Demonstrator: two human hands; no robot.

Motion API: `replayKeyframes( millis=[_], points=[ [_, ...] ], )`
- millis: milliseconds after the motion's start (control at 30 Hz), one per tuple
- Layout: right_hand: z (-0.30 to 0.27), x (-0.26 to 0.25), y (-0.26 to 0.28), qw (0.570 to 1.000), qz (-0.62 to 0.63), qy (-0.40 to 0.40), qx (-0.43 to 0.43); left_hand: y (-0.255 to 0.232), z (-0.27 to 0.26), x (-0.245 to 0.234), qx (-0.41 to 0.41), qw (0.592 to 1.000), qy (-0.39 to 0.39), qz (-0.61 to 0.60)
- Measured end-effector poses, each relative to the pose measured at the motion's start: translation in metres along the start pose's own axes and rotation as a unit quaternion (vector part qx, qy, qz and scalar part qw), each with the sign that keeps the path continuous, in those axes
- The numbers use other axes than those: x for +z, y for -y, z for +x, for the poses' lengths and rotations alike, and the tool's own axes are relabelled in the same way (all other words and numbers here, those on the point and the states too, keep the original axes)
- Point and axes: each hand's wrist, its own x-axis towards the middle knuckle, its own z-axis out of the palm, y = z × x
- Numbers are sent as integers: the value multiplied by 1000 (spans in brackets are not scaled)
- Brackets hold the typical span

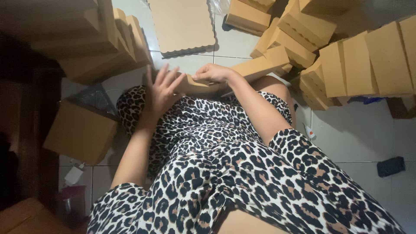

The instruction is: The person folds cardboard sheets to assemble small boxes while sitting on the floor among stacks of cardboard.

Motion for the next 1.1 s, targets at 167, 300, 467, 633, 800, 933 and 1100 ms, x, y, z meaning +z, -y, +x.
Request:
replayKeyframes(
  millis=[167,300,467,633,800,933,1100],
  points=[
    [-3,6,6,999,-34,-39,0,8,-1,30,42,996,43,59],
    [-18,29,8,946,-220,-215,-101,18,3,52,32,999,27,12],
    [-38,64,17,902,-295,-285,-130,19,10,41,73,991,70,-92],
    [-55,85,43,816,-446,-306,-205,28,15,30,52,996,72,-10],
    [-47,98,44,652,-590,-382,-285,31,20,27,53,997,51,-35],
    [-37,96,28,679,-573,-367,-275,33,17,29,99,991,63,-59],
    [-28,86,11,756,-526,-309,-238,35,3,36,90,989,103,-60]
  ],
)
